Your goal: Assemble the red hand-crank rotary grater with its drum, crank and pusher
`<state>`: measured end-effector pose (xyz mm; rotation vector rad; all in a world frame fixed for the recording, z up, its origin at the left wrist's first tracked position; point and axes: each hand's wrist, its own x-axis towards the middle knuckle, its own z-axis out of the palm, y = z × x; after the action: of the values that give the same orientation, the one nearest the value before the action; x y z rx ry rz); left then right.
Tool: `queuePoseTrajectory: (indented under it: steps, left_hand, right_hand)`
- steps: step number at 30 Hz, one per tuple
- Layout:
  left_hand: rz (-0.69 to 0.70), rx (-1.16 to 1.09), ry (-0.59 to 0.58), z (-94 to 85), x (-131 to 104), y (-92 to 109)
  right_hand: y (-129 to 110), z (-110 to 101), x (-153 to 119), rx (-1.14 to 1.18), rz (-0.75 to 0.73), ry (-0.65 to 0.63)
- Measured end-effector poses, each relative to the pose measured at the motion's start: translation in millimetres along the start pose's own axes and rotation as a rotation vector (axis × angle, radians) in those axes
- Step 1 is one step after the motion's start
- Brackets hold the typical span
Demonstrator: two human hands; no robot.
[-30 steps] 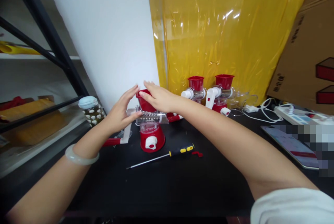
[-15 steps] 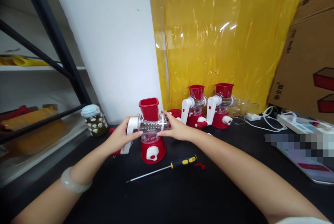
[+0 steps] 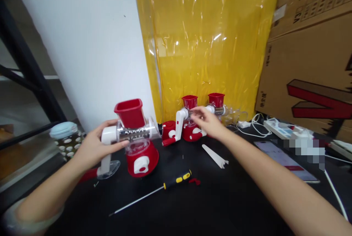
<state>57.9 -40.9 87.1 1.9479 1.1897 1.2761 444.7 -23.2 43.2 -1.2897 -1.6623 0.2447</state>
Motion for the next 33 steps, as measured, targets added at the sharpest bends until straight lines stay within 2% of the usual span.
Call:
queuePoseTrajectory:
  steps: [2, 4, 5, 7, 9, 11, 15, 18, 21, 24, 28, 31, 33]
  left_hand:
    - [0.044, -0.003, 0.054, -2.7, 6.4, 20.0]
    - [0.092, -0.033, 0.069, 0.6, 14.4, 41.6]
    - [0.113, -0.055, 0.058, 5.2, 18.8, 51.8]
    - [0.145, -0.102, 0.003, 20.9, 28.2, 68.8]
    - [0.187, -0.178, -0.041, 45.1, 37.9, 79.8]
    - [0.201, -0.27, -0.097, 75.4, 47.3, 85.3]
    - [0.218, -0.345, -0.163, 140.6, 63.1, 90.9]
    - [0.247, -0.276, -0.2, 181.6, 70.9, 98.3]
    - [0.307, -0.211, -0.22, 213.2, 76.2, 104.4]
    - [0.329, -0.196, -0.244, 239.2, 79.4, 102.0]
    - [0.278, -0.197, -0.288, 266.2, 79.0, 87.2]
    - [0.242, -0.182, -0.289, 279.6, 76.1, 74.8]
    - [0.228, -0.189, -0.275, 285.6, 74.3, 67.9]
  right_hand:
    - [25.6, -31.7, 4.6, -0.129, 0.096, 0.111]
    - [48.8, -49.9, -0.7, -0.245, 0.178, 0.077]
    - [58.3, -52.7, -7.4, -0.292, 0.211, 0.006]
    - [72.3, -46.9, -26.4, -0.361, 0.26, -0.196]
    - [79.4, -32.0, -47.4, -0.406, 0.285, -0.38]
    - [80.9, -15.9, -64.7, -0.442, 0.278, -0.475]
    - [74.1, 0.2, -84.1, -0.485, 0.2, -0.534]
    - [66.3, -1.9, -95.5, -0.521, 0.153, -0.555]
    - [60.2, -8.4, -109.7, -0.557, 0.129, -0.562]
    - [58.7, -13.4, -123.0, -0.569, 0.097, -0.592]
    - [57.2, -15.2, -135.0, -0.477, 0.073, -0.646]
    - [43.1, -20.7, -140.4, -0.413, 0.106, -0.65]
    - [25.8, -32.4, -141.5, -0.416, 0.1, -0.647]
